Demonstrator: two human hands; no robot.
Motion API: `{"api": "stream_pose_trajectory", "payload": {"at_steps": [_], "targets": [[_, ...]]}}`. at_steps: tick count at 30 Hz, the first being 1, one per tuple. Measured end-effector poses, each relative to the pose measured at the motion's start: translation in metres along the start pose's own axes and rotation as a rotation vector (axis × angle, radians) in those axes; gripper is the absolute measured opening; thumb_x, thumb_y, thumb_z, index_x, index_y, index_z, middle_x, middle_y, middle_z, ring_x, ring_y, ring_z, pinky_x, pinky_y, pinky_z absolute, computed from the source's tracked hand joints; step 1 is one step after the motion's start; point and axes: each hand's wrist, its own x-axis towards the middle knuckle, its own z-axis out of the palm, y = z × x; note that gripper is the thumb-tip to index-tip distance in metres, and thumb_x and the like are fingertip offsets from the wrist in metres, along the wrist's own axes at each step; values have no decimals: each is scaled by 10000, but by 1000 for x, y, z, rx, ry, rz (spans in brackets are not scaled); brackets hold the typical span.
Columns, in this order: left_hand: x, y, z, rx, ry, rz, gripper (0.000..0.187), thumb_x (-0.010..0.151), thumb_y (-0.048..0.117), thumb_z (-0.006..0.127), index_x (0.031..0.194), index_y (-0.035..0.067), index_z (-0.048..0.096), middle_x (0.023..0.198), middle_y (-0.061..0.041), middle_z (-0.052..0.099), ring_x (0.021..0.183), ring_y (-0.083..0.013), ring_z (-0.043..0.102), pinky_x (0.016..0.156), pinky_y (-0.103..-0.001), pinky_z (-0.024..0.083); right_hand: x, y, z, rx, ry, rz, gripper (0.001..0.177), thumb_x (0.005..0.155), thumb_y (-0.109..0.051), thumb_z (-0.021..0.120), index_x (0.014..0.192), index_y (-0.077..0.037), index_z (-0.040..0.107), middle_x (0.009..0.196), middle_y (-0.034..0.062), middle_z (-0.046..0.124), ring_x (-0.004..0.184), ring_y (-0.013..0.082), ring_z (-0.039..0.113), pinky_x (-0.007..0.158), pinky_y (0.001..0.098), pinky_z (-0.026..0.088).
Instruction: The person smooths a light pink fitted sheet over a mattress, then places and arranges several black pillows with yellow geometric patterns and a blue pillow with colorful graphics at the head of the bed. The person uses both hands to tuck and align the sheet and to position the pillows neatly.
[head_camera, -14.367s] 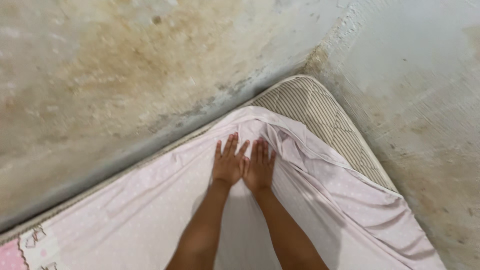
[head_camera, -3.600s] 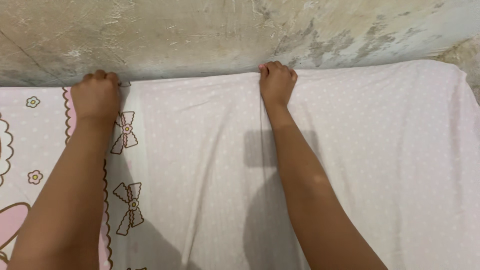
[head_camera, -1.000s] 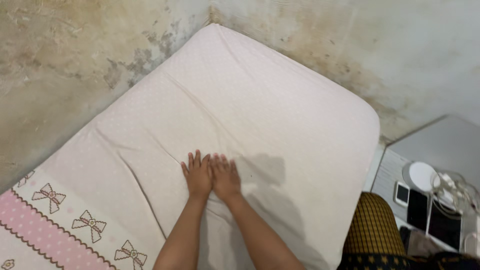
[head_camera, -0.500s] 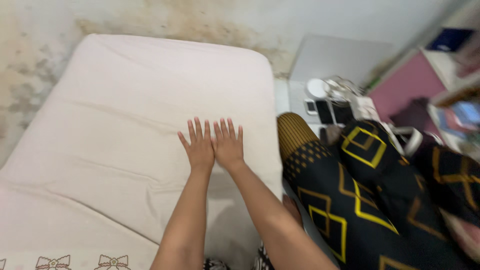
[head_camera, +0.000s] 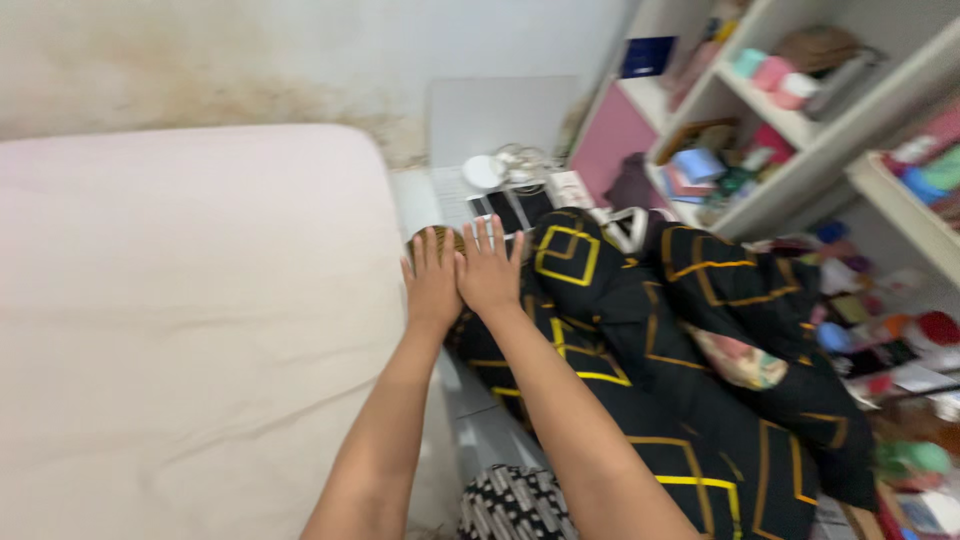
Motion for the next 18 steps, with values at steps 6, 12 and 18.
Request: {"api": "stream_pose_trajectory", "payload": {"at_steps": [6,12,18], "targets": [[-6,107,59,42,-107,175,754,916,263,598,1606,150,316,1669,-184,253,1550,-404,173,1162,-713,127,-19,145,-15,-154,16,161,644,1005,-447,455,1541,-92,432,1627,127,354,1552,328,176,1191,676,53],[4,190,85,-51,-157,252,760,907,301,649,1576,149,320,1649,-189,257,1542,-411,169,1181,-708,103,-29,267,-68,-574,-21,273,833,917,-600,564,1555,-85,425,1652,129,359,1564,325,190,1189,694,52],[-10,217,123,17,-237,302,818,884,260,665,1606,155,295,1651,-181,269,1540,-402,201,1192,-683,126,-90,376,-114,-469,-229,805,1135,700,-688,797,1572,-80,397,1436,167,540,1381,389,422,1114,760,106]]}}
